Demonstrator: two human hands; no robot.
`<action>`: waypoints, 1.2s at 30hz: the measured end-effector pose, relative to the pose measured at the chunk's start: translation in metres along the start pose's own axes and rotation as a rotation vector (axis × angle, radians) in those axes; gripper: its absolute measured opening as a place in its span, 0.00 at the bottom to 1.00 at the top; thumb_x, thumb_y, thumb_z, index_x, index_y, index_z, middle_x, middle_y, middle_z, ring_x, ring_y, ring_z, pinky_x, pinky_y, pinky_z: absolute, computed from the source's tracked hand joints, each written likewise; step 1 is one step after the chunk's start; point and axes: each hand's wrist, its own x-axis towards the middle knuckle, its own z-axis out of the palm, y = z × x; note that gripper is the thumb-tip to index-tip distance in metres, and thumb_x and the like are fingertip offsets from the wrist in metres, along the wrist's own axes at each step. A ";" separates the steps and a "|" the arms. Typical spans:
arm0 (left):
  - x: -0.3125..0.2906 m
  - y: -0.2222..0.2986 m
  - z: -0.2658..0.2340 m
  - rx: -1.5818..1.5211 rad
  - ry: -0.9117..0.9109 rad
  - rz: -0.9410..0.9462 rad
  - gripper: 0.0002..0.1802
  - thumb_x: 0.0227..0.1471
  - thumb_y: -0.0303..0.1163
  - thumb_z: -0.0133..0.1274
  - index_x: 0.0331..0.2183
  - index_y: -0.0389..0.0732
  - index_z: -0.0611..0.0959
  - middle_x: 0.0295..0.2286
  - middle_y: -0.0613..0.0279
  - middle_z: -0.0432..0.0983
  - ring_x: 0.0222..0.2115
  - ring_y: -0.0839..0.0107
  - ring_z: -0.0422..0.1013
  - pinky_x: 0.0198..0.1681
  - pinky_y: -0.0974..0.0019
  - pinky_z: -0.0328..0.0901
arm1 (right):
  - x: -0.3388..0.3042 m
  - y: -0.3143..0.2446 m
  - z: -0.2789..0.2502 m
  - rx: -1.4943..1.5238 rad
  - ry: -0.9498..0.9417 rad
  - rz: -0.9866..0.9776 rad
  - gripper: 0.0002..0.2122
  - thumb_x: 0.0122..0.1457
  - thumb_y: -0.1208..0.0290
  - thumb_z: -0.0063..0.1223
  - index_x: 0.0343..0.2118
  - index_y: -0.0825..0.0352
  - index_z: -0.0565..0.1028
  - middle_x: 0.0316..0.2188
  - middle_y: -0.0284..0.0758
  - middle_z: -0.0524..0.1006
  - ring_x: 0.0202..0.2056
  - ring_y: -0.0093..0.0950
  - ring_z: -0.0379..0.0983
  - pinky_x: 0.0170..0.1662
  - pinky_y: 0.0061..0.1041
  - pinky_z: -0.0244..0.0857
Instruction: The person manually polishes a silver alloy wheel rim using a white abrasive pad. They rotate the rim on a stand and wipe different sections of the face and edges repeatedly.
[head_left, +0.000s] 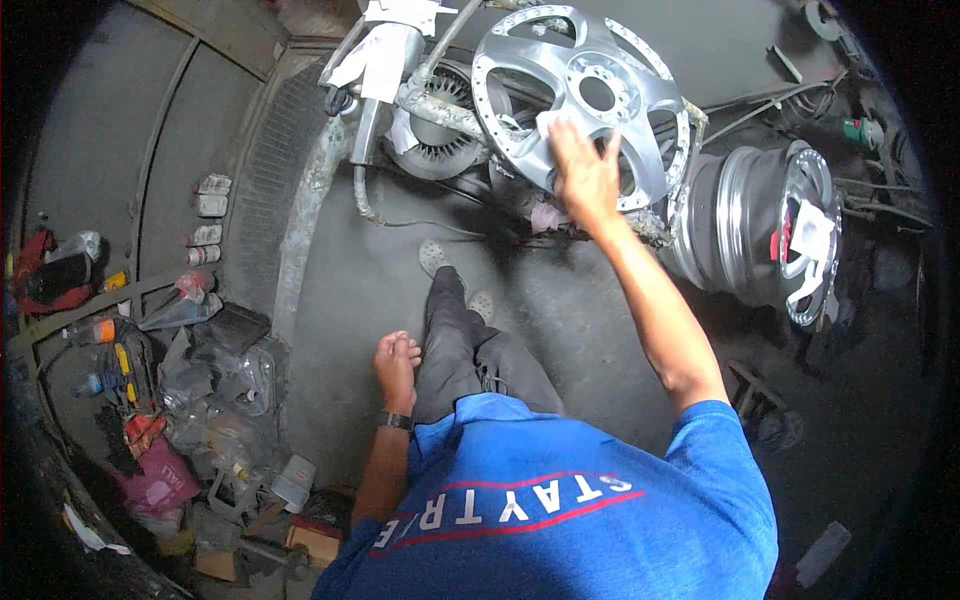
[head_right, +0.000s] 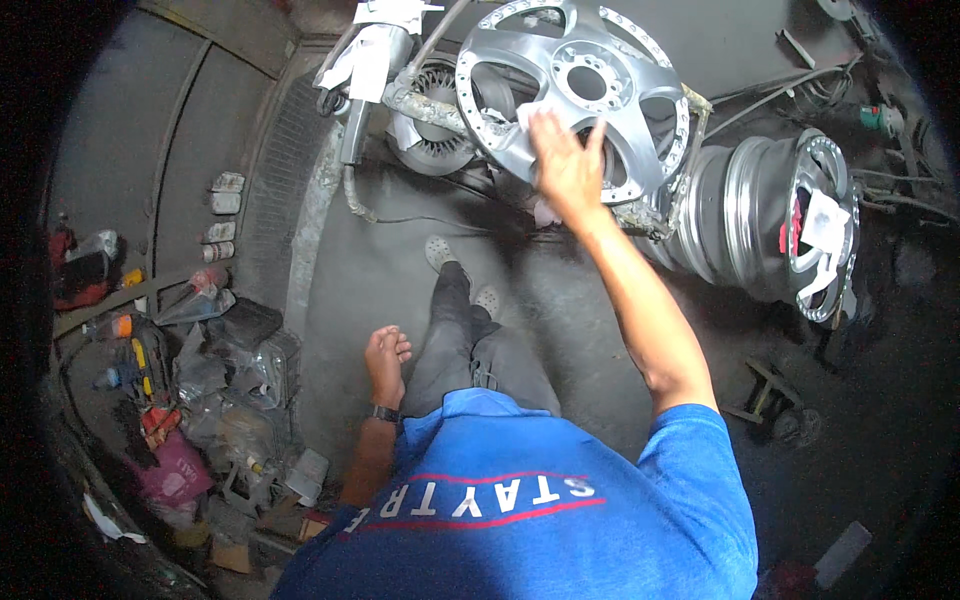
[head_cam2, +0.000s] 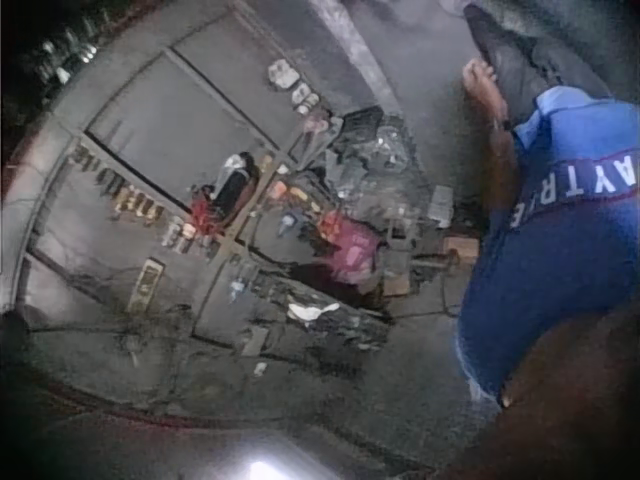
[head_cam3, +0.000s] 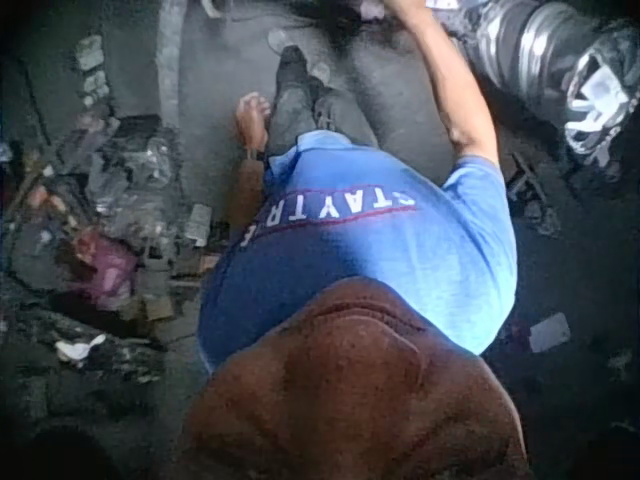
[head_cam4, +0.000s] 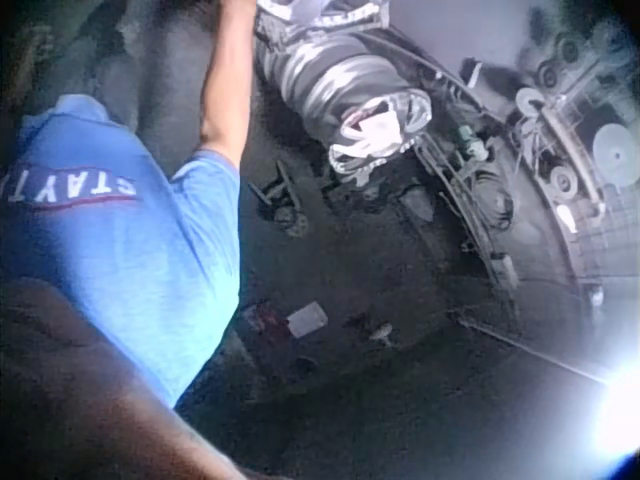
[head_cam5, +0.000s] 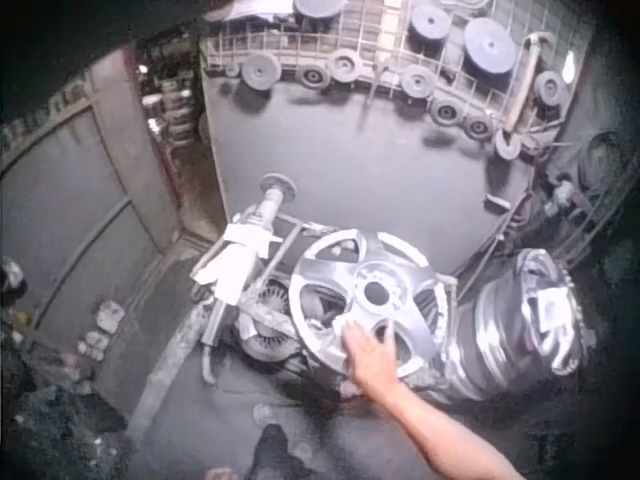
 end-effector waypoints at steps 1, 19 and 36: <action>0.002 0.001 -0.002 0.002 -0.004 0.009 0.13 0.65 0.34 0.51 0.45 0.36 0.79 0.33 0.63 0.78 0.30 0.76 0.74 0.33 0.72 0.71 | 0.011 0.009 0.004 0.072 -0.014 0.152 0.27 0.58 0.75 0.50 0.63 0.64 0.70 0.63 0.37 0.72 0.66 0.32 0.65 0.67 0.71 0.37; 0.023 0.050 0.022 0.019 -0.126 0.002 0.09 0.64 0.30 0.51 0.43 0.37 0.79 0.31 0.63 0.77 0.27 0.77 0.74 0.30 0.73 0.70 | 0.013 -0.008 0.018 0.023 0.070 0.302 0.25 0.58 0.75 0.49 0.60 0.74 0.70 0.60 0.49 0.73 0.64 0.41 0.67 0.68 0.65 0.43; 0.096 0.175 0.091 0.268 -0.413 0.088 0.06 0.65 0.31 0.52 0.40 0.39 0.79 0.30 0.66 0.76 0.27 0.79 0.72 0.30 0.74 0.68 | -0.023 0.043 -0.018 -0.130 -0.045 0.680 0.20 0.64 0.73 0.47 0.59 0.69 0.73 0.58 0.41 0.77 0.65 0.40 0.67 0.71 0.61 0.34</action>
